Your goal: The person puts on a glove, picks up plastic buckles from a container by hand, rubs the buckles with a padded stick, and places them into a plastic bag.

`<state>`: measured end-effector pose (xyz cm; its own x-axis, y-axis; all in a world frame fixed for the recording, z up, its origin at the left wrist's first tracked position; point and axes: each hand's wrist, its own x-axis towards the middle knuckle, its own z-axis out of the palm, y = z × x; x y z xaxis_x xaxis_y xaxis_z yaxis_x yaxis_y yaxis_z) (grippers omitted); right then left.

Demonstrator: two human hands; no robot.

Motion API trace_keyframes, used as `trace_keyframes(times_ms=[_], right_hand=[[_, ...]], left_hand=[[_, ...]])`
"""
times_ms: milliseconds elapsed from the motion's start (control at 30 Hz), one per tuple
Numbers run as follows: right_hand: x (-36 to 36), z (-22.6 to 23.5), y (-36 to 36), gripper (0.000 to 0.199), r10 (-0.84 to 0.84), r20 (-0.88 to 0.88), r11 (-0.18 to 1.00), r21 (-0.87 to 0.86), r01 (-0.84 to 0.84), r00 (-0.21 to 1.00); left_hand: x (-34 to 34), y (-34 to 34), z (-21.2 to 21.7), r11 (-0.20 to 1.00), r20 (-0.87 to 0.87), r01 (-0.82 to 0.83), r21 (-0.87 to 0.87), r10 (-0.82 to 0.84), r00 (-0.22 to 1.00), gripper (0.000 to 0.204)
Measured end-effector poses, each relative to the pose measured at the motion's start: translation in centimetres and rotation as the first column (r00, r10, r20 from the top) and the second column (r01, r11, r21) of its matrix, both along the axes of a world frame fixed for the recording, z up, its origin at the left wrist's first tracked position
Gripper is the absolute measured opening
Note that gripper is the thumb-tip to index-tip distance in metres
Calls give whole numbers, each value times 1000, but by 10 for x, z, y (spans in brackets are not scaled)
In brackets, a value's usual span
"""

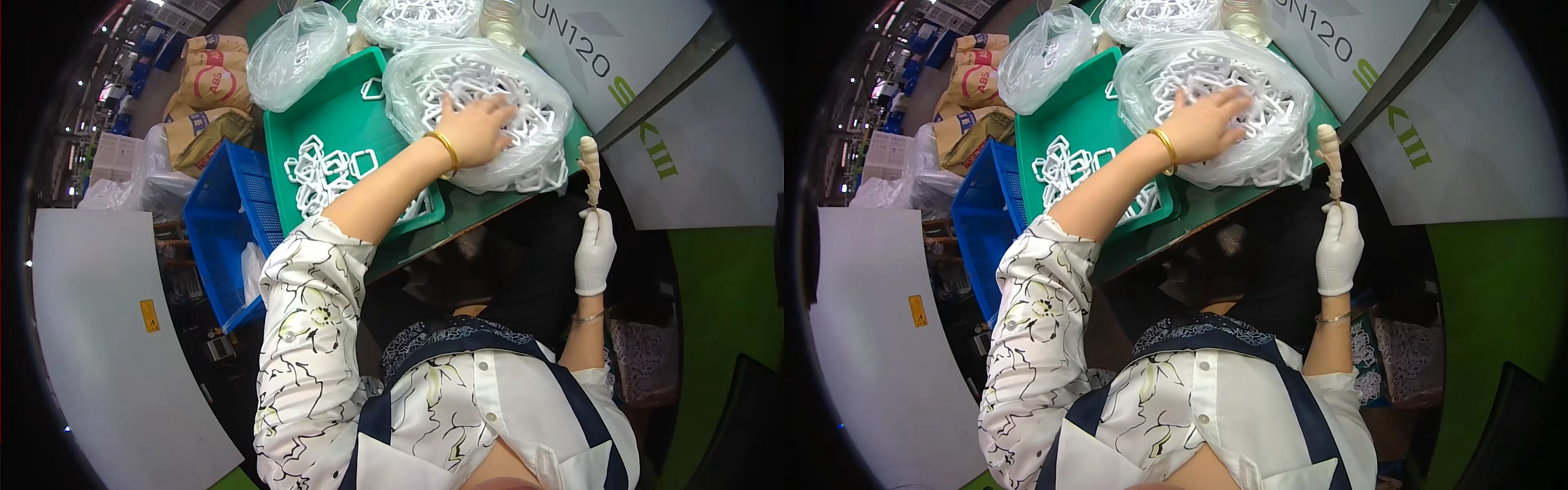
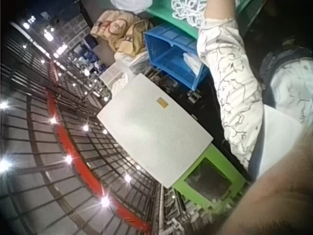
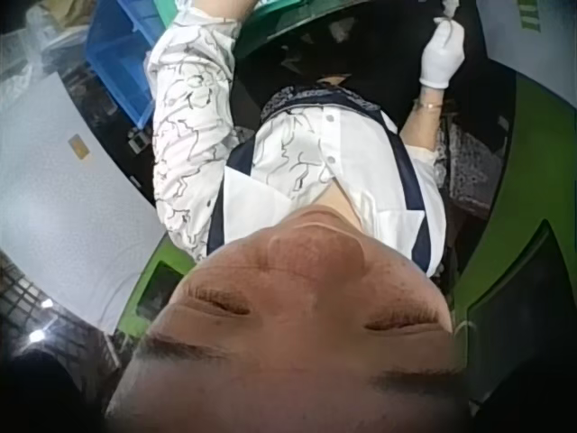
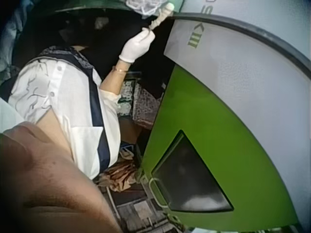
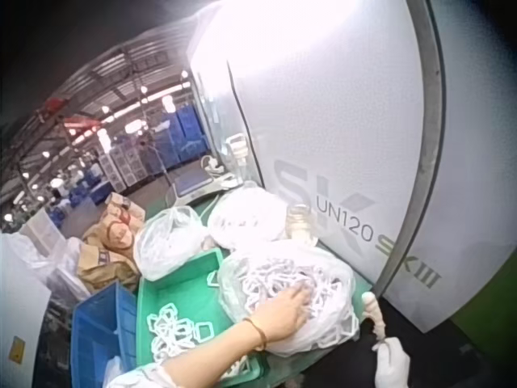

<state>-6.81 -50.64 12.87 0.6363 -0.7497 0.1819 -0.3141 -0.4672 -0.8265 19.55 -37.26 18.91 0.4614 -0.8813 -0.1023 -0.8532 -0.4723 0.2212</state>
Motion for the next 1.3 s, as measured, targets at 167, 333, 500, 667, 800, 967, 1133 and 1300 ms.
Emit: trace_keyframes(times_ms=[167, 333, 500, 667, 800, 967, 1133, 1300], right_hand=[[1, -1, 2, 26, 2, 27, 1000, -20, -2, 1000], [1, -4, 3, 26, 4, 42, 998, -62, -1, 999], [-1, -3, 1, 25, -3, -2, 999, -42, 3, 1000], [-1, -6, 0, 24, 5, 19, 997, -71, -3, 1000], [0, -4, 1, 26, -4, 8, 998, -65, 4, 1000], [4, -3, 1, 27, 1, 40, 998, -68, 2, 999], [4, -3, 0, 26, -16, -45, 999, -45, 14, 999], [3, -12, -7, 26, -7, -35, 997, -71, 5, 999]], left_hand=[[21, 19, -12, 988, 131, 100, -118, -85, 988, 53], [7, 18, -4, 994, 147, 10, 104, -25, 989, 45], [0, 39, 26, 987, 67, 162, 10, -163, 984, 29], [17, 83, 70, 831, -6, -39, -555, 43, 999, 17], [34, 153, 76, 790, -149, -259, -555, 213, 966, 20], [32, 219, 48, 856, -188, -420, -302, 378, 906, 23], [22, 255, 27, 849, -84, -481, -220, 475, 876, 26], [20, 268, 20, 888, 32, -423, -178, 435, 900, 30]])
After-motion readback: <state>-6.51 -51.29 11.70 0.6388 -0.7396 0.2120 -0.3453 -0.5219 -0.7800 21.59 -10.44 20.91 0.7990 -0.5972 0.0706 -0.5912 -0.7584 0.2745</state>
